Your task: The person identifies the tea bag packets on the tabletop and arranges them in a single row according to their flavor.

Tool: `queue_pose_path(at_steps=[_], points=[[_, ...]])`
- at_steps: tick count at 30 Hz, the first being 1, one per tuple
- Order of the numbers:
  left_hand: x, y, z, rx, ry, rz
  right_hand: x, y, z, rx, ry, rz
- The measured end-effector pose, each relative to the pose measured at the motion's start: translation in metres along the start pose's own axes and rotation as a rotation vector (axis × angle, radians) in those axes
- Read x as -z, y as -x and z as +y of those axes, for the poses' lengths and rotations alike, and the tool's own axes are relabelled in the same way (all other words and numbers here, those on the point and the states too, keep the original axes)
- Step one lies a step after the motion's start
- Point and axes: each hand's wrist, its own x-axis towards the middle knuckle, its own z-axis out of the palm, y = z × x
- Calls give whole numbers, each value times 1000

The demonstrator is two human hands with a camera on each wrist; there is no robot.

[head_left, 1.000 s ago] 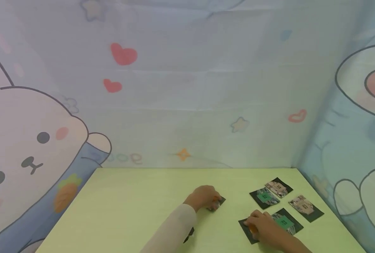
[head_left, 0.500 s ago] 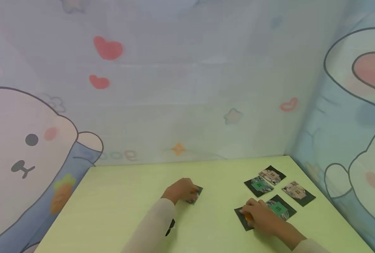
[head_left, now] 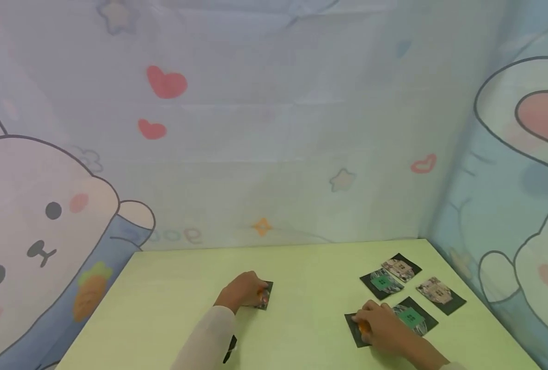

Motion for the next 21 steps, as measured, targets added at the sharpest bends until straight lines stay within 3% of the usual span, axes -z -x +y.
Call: queue_pose_path(at_steps=[4,12,21], points=[[-2,7,-12,36,-10,31,1,-2,-4,-36,2,-4],[-6,12,-36,126,7,-10,-3,-10,-11,-36,50,14],[-3,21,-47,213,33,-19,-3,-16,-17,-102,110,81]])
